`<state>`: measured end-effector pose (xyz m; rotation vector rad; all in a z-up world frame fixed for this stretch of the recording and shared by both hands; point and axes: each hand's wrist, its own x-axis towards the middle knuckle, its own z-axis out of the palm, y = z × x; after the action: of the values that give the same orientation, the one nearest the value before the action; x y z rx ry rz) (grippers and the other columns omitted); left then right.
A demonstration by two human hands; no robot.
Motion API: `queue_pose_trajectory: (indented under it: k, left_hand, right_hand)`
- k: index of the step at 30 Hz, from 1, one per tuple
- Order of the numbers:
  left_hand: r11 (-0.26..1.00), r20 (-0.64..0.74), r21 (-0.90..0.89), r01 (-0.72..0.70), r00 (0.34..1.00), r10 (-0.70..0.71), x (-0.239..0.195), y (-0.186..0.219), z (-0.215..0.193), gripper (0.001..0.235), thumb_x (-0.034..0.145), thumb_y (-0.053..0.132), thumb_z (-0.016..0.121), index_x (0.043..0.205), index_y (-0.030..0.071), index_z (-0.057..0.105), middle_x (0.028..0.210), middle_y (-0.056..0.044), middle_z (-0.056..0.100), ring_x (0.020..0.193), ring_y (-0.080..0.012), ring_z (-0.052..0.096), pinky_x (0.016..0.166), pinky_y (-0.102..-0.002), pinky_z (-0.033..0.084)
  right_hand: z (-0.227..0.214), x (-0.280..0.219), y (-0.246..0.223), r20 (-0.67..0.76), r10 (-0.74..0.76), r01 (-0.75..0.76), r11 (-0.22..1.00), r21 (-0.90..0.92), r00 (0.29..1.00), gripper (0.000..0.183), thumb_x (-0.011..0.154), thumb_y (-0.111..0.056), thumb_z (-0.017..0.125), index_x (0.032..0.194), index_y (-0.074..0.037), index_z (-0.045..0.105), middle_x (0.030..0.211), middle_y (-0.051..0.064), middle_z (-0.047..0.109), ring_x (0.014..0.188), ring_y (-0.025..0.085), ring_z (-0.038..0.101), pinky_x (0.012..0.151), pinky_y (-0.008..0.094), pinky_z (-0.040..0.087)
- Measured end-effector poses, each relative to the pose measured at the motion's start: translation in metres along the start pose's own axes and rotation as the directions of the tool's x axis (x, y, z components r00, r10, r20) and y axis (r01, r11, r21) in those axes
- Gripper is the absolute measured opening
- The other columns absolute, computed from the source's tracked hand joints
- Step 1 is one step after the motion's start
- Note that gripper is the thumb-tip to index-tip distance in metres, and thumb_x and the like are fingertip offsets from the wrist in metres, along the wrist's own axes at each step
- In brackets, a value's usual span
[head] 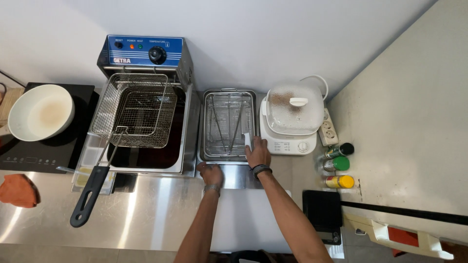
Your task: The person opens a refrigerator, retrieves a metal tray with tongs and a knife, and carries it to a sink. They wash a plastic cup, then rinse the tongs and knife under running water, using a sponge to scrub the tongs before rinsing again.
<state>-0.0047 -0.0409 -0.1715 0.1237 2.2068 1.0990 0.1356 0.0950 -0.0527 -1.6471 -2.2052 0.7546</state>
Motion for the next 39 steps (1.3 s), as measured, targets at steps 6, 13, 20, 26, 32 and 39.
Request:
queue_pose_trajectory:
  k: [6, 13, 20, 26, 32, 39]
  left_hand:
    - [0.968, 0.021, -0.188, 0.169, 0.986, -0.168, -0.029, 0.050, -0.018, 0.070, 0.091, 0.032, 0.054, 0.151, 0.019, 0.021, 0.150, -0.024, 0.039, 0.137, -0.0431, 0.047, 0.112, -0.057, 0.041]
    - [0.892, 0.075, -0.348, 0.290, 0.957, -0.282, -0.057, 0.099, -0.032, 0.077, 0.091, 0.025, 0.054, 0.159, 0.009, 0.020, 0.143, -0.028, 0.049, 0.117, -0.0362, 0.066, 0.091, -0.046, 0.059]
    - [0.709, 0.082, -0.642, 0.292, 0.946, -0.315, -0.050, 0.089, -0.025, 0.084, 0.092, 0.013, 0.061, 0.160, 0.009, 0.013, 0.128, -0.027, 0.045, 0.088, -0.0292, 0.067, 0.074, -0.038, 0.064]
    - [0.654, 0.292, -0.615, 0.440, 0.898, -0.329, -0.057, 0.059, -0.040, 0.066, 0.094, 0.015, 0.061, 0.148, 0.000, 0.026, 0.112, -0.029, 0.054, 0.103, -0.0402, 0.067, 0.091, -0.054, 0.062]
    - [0.565, 0.368, -0.673, 0.478, 0.879, -0.304, -0.137, 0.088, -0.086, 0.086, 0.091, 0.005, 0.056, 0.159, 0.010, 0.005, 0.122, -0.031, 0.046, 0.103, -0.0406, 0.063, 0.097, -0.056, 0.058]
    - [0.563, 0.352, -0.672, 0.482, 0.876, -0.330, -0.171, 0.028, -0.120, 0.036, 0.084, -0.005, 0.059, 0.115, 0.014, 0.057, 0.090, -0.006, 0.051, 0.067, -0.0176, 0.043, 0.072, -0.042, 0.056]
  right_hand:
    - [0.022, -0.004, 0.032, -0.125, 0.151, -0.131, 0.979, 0.157, 0.981, 0.034, 0.099, -0.032, 0.059, 0.125, -0.013, 0.049, 0.112, 0.014, 0.050, 0.090, 0.036, 0.067, 0.067, 0.048, 0.062]
    - [0.021, 0.000, 0.008, -0.074, 0.166, -0.156, 0.980, 0.127, 0.983, 0.041, 0.100, -0.043, 0.058, 0.126, -0.015, 0.043, 0.117, 0.015, 0.050, 0.100, 0.037, 0.066, 0.076, 0.052, 0.062]
    - [0.046, 0.011, 0.035, -0.046, 0.316, -0.296, 0.922, 0.250, 0.947, 0.035, 0.106, -0.035, 0.047, 0.130, -0.010, 0.044, 0.113, 0.017, 0.058, 0.100, 0.039, 0.067, 0.077, 0.053, 0.061]
    - [0.048, 0.006, 0.093, 0.182, 0.369, -0.412, 0.809, 0.419, 0.911, 0.046, 0.102, -0.045, 0.046, 0.129, -0.009, 0.055, 0.122, 0.023, 0.062, 0.120, 0.043, 0.060, 0.097, 0.056, 0.053]
    - [0.006, -0.057, 0.058, 0.251, 0.393, -0.455, 0.609, 0.650, 0.885, 0.059, 0.103, -0.037, 0.046, 0.147, 0.002, 0.045, 0.153, 0.034, 0.041, 0.145, 0.050, 0.035, 0.119, 0.060, 0.033]
    - [0.010, -0.139, 0.084, 0.051, 0.341, -0.225, 0.494, 0.840, 0.939, 0.023, 0.104, -0.025, 0.055, 0.084, -0.013, 0.055, 0.085, 0.001, 0.055, 0.083, 0.012, 0.050, 0.079, 0.029, 0.041]
